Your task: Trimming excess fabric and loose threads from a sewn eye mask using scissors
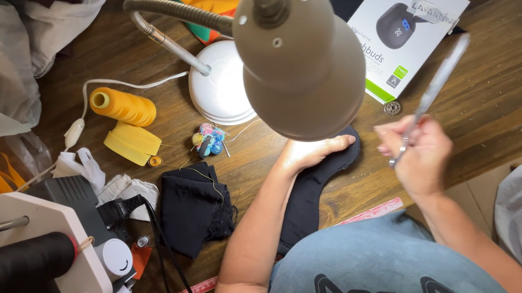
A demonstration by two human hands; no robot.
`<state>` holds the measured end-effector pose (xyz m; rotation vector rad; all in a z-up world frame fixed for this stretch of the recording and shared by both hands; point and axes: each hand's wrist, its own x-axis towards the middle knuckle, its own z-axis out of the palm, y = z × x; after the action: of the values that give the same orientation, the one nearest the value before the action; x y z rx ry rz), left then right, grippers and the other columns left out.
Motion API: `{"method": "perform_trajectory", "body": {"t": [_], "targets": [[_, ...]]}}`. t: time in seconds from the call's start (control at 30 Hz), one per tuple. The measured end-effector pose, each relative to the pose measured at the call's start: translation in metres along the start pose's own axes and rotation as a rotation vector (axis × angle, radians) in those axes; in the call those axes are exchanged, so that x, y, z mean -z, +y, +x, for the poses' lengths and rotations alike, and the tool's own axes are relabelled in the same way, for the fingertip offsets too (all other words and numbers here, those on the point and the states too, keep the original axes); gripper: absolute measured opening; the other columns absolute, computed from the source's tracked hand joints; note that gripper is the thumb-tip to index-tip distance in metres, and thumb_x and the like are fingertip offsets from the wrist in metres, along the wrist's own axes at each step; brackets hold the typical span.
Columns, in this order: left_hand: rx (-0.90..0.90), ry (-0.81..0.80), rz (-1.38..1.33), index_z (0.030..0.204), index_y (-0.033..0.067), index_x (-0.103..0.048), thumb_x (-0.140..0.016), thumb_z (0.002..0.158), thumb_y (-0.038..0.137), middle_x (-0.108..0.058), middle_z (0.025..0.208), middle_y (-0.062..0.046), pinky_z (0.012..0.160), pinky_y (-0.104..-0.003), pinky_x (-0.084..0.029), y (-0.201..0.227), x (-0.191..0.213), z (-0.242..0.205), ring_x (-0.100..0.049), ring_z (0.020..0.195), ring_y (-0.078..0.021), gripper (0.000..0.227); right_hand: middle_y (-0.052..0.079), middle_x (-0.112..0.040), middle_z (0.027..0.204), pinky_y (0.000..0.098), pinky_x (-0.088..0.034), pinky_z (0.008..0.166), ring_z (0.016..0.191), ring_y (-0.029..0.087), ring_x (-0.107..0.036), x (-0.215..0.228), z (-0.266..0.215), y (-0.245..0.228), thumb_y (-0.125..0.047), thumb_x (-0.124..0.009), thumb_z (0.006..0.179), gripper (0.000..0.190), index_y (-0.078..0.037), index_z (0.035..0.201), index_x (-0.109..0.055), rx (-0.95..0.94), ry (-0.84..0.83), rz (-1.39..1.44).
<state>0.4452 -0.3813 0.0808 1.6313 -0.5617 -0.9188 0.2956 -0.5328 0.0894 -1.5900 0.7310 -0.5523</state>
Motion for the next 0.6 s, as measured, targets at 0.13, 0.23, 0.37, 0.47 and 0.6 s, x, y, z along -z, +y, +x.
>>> {"method": "perform_trajectory", "body": {"t": [0.13,0.23,0.37,0.47,0.6], "targets": [[-0.126,0.116,-0.235,0.080,0.0128,-0.067,-0.080,0.080,0.015,-0.067,0.086,0.005,0.082,-0.030,-0.053,-0.005,-0.011,-0.010,-0.060,0.084,-0.0096,0.013,-0.002,-0.063,0.070,0.0278,-0.047,0.067,0.066,0.009,-0.055,0.045,-0.024,-0.027,-0.027,-0.090,0.082,0.027,-0.010,0.089,-0.071,0.053,-0.025,-0.708],[-0.107,0.151,-0.236,0.075,0.0140,-0.063,-0.077,0.079,0.011,-0.066,0.082,0.006,0.083,-0.029,-0.052,0.002,-0.013,-0.011,-0.059,0.082,-0.0089,0.015,-0.004,-0.066,0.070,0.0288,-0.048,0.059,0.061,0.008,-0.055,0.078,-0.051,-0.010,-0.041,-0.093,0.070,0.043,-0.012,0.097,-0.076,0.285,-0.164,-0.926],[-0.103,0.151,-0.252,0.078,0.0131,-0.068,-0.080,0.079,0.012,-0.070,0.085,0.005,0.084,-0.030,-0.054,-0.007,-0.013,-0.011,-0.063,0.085,-0.0100,0.012,-0.009,-0.060,0.071,0.0308,-0.050,0.068,0.065,0.011,-0.057,0.076,-0.066,0.004,-0.053,-0.093,0.061,0.050,-0.022,0.096,-0.074,0.217,-0.152,-1.079],[-0.064,0.210,-0.320,0.099,0.0083,-0.078,-0.088,0.075,0.016,-0.079,0.106,-0.004,0.098,-0.030,-0.058,-0.019,-0.013,-0.008,-0.072,0.101,-0.0147,0.028,-0.008,-0.057,0.070,0.0369,-0.053,0.067,0.072,0.013,-0.061,0.066,-0.058,0.013,-0.055,-0.092,0.064,0.048,-0.021,0.093,-0.072,0.309,-0.173,-1.095],[-0.041,0.193,-0.322,0.105,0.0044,-0.077,-0.091,0.074,0.014,-0.077,0.110,-0.012,0.095,-0.037,-0.059,-0.029,-0.008,-0.002,-0.071,0.106,-0.0213,0.035,-0.002,-0.058,0.065,0.0341,-0.052,0.060,0.061,0.021,-0.065,0.064,-0.049,0.017,-0.050,-0.092,0.069,0.042,-0.020,0.092,-0.073,0.481,-0.132,-0.857]]}}
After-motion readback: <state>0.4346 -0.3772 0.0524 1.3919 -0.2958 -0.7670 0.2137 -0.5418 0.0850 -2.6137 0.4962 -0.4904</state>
